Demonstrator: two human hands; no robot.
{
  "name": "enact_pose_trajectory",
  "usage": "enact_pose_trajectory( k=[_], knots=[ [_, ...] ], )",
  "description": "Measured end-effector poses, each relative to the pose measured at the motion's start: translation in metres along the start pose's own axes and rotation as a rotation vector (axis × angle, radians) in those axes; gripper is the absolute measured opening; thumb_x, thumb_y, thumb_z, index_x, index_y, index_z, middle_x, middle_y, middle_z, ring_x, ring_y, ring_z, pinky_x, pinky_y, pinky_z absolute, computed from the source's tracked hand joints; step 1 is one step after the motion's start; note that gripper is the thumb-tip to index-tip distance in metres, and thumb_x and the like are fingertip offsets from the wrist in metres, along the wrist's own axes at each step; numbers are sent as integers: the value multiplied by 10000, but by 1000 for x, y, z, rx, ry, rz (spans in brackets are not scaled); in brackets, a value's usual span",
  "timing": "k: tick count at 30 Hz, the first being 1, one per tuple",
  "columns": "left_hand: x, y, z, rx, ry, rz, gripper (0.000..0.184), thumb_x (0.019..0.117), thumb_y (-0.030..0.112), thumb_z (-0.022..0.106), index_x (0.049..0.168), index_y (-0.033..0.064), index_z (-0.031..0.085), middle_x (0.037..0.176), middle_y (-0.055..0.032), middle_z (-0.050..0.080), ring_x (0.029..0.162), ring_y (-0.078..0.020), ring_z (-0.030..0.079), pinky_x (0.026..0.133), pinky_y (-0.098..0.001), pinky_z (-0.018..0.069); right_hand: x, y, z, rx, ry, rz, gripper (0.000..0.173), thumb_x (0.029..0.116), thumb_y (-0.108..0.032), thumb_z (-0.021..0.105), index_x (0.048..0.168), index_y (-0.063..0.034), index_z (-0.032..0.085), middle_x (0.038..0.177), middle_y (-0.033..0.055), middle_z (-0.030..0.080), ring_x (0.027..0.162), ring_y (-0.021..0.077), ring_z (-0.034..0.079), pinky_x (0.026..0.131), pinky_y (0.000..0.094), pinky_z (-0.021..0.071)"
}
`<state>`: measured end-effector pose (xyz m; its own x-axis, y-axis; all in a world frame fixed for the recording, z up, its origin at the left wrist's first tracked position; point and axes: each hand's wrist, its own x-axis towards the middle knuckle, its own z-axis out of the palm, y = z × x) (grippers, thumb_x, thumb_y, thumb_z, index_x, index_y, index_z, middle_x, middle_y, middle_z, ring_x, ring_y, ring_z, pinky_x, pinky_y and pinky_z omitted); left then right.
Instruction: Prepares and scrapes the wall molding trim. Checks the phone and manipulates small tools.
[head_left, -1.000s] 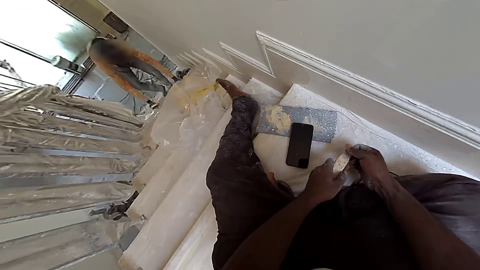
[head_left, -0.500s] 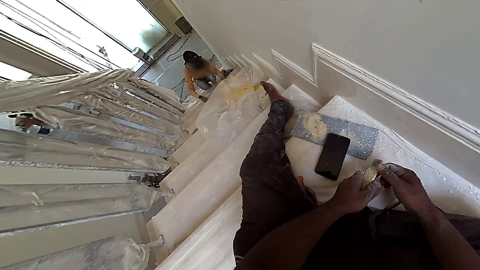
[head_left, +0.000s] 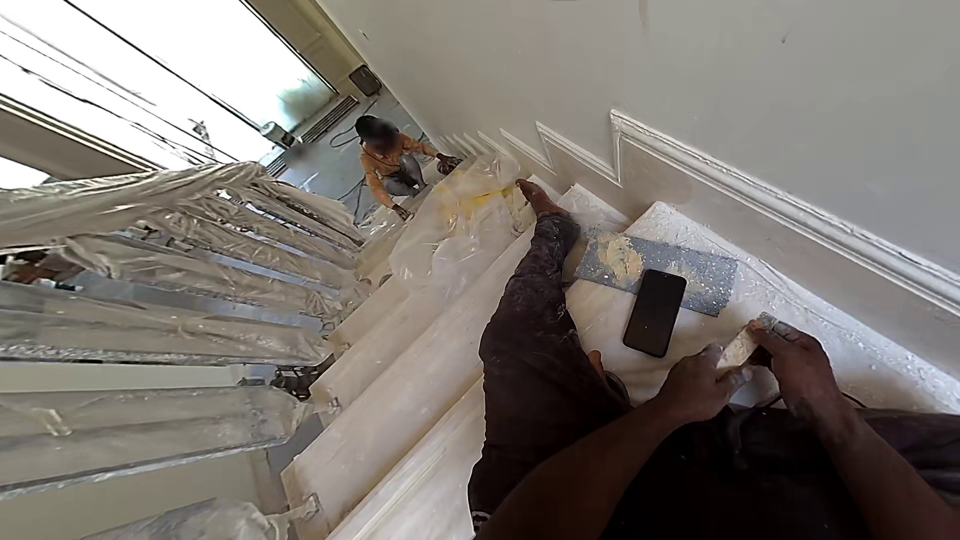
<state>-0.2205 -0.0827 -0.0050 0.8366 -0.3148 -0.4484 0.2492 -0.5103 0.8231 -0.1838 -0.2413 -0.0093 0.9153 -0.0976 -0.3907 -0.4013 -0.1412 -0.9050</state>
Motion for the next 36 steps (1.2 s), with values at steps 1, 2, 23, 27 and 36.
enact_pose_trajectory(
  k=[1,2,23,27,36],
  knots=[
    [-2,0,0,9,-8,-3,512,1083,400,525,1399,-3,545,1230,-237,664,1158,-363,656,1010,-574,513,0,0,0,42,20,8,242,1076,-218,550,986,-41,688,758,30,641,633,112,595,636,313,546],
    [-2,-1,2,20,-9,3,501,1084,393,526,1395,0,548,1215,-235,669,1138,-365,662,996,-577,520,-1,1,-1,86,41,16,238,1080,-221,541,996,-42,674,789,31,644,659,112,609,656,325,560],
    [-4,-11,20,331,-53,45,291,1086,293,517,1142,53,673,972,-144,702,925,-298,691,841,-536,558,10,-31,-100,610,922,-105,415,1145,-364,276,1128,-69,569,807,-11,602,679,100,627,662,306,573],
    [-5,-12,21,331,-116,14,321,1082,303,496,1175,54,675,1019,-157,711,994,-320,695,888,-556,548,11,-27,-112,769,991,-39,337,1134,-345,304,989,-138,527,743,-24,553,623,99,586,604,290,539],
    [-2,-14,14,306,-136,-5,316,1080,293,507,1179,40,668,1017,-166,706,984,-320,694,881,-560,548,14,-28,-59,538,717,58,307,1122,-318,346,1026,-116,557,734,-24,594,604,99,606,573,279,537]
  ],
)
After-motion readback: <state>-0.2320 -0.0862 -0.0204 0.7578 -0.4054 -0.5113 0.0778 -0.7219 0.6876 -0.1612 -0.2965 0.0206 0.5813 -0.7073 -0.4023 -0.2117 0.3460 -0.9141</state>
